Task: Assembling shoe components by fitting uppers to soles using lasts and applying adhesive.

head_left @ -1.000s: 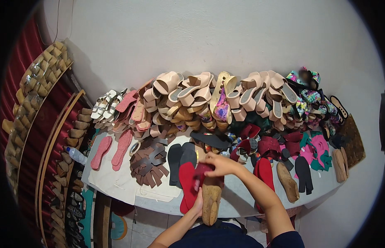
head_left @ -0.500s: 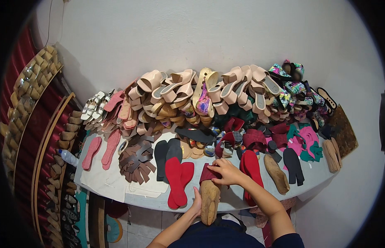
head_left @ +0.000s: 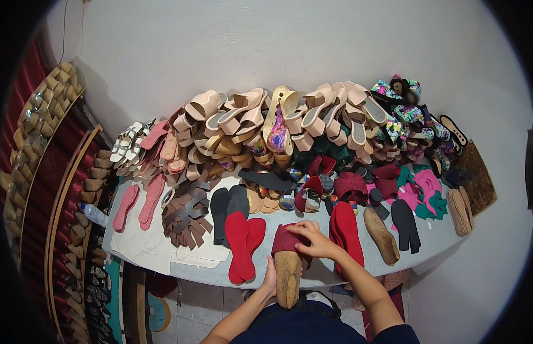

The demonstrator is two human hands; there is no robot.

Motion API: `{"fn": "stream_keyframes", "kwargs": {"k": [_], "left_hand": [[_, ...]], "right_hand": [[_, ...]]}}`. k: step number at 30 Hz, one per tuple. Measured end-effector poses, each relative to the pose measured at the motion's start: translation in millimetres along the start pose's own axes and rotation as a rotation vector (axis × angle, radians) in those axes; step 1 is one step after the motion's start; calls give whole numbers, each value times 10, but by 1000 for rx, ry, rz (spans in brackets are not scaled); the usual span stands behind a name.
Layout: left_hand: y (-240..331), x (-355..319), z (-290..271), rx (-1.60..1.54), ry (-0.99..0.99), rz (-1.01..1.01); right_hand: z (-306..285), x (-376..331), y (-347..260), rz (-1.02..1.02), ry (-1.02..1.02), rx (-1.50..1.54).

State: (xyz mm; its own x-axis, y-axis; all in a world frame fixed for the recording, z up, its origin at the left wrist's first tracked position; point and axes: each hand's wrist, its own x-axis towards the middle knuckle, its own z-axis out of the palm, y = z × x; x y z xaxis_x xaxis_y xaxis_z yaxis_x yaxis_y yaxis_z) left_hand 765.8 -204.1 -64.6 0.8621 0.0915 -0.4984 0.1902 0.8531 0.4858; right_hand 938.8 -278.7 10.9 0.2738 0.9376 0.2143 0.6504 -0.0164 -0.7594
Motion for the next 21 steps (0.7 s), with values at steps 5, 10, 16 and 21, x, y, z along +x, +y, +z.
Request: {"fn": "stream_keyframes", "kwargs": {"k": [5,10,16,21], "left_hand": [[-12,39,-16,24,-23,-23],[-20,41,51,76,-40,-55],[-2,-44,76,2,-196,-49],[-46,-110,59,-43,-210,-129]], "right_hand": [[58,135,179,31,166,-43],[-7,391,180,-82,-19,-50],[40,433,87,-49,-142,-85],[89,421,196,-79,-205,-78]]}}
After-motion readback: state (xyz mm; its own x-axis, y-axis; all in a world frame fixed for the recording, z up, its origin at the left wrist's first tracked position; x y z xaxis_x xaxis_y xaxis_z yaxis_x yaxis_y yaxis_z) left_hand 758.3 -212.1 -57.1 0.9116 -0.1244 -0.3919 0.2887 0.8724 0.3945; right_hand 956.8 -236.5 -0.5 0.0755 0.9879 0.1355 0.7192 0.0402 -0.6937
